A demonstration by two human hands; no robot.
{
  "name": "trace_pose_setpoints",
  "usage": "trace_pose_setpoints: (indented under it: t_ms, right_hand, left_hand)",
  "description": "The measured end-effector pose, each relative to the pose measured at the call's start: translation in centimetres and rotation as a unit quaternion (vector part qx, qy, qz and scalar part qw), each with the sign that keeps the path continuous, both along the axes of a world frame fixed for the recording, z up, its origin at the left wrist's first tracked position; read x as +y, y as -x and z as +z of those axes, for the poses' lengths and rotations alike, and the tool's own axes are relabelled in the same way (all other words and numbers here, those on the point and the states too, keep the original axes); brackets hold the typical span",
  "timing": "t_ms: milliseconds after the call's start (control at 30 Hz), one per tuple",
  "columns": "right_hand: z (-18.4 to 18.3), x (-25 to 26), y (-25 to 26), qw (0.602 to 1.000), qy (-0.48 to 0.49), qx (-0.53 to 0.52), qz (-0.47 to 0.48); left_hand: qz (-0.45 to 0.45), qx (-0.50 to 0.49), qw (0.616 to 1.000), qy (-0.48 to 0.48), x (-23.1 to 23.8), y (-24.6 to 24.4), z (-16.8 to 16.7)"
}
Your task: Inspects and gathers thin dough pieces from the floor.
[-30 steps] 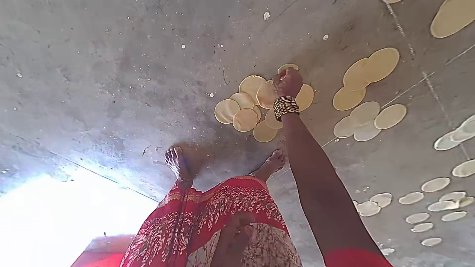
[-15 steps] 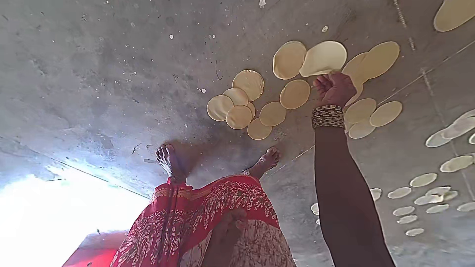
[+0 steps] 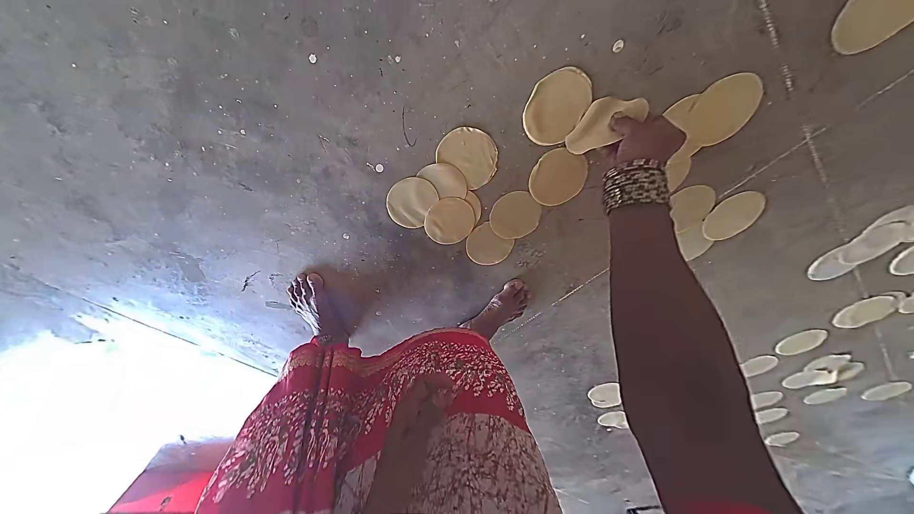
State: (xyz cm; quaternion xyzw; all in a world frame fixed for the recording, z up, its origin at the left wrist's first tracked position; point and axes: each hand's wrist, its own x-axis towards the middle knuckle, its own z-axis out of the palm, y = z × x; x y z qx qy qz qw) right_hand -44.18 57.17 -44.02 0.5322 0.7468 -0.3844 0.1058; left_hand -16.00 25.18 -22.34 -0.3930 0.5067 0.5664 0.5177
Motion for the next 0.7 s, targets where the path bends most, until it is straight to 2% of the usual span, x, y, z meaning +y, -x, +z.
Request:
trace_pose_setpoints:
  t_ms: [33, 67, 133, 200, 300, 400, 500, 567, 633, 700]
  right_hand:
    - [0.9, -0.7, -0.4, 0.998, 0.007, 0.052, 0.017]
    - [1.9, -1.4, -1.0, 0.993, 0.024, 0.109, 0.031]
    - [4.4, -2.8, -2.2, 0.977, 0.059, 0.192, 0.068]
    - [7.0, -3.9, -3.5, 0.959, 0.085, 0.248, 0.104]
    - [10.9, -5.2, -6.0, 0.938, 0.140, 0.283, 0.141]
    - [14.3, -6.3, -8.6, 0.937, 0.175, 0.263, 0.149]
    - [16.3, -6.5, -11.0, 0.942, 0.197, 0.238, 0.133]
    - [16.8, -6.2, -12.6, 0.943, 0.205, 0.238, 0.112]
    - [16.9, -5.5, -14.0, 0.943, 0.200, 0.249, 0.090]
    - [17.0, -4.7, -15.0, 0.944, 0.195, 0.257, 0.069]
  left_hand:
    - [0.062, 0.099, 0.993, -0.023, -0.2, -2.8, -2.1]
    - [0.093, 0.114, 0.989, -0.023, 0.4, -2.7, -4.0]
    - [0.102, 0.091, 0.990, -0.022, 2.2, 1.4, -7.3]
    - [0.102, 0.109, 0.988, -0.042, 4.4, 6.2, -10.9]
    - [0.190, 0.096, 0.973, -0.090, 8.7, 11.9, -14.9]
    - [0.269, 0.010, 0.947, -0.174, 12.2, 15.0, -15.3]
    - [0.398, -0.054, 0.902, -0.159, 15.3, 17.3, -16.5]
    - [0.400, -0.042, 0.909, -0.114, 15.5, 17.1, -15.7]
    - [0.356, -0.001, 0.931, -0.083, 14.5, 16.2, -14.4]
    - [0.387, 0.015, 0.920, -0.052, 13.4, 16.1, -14.9]
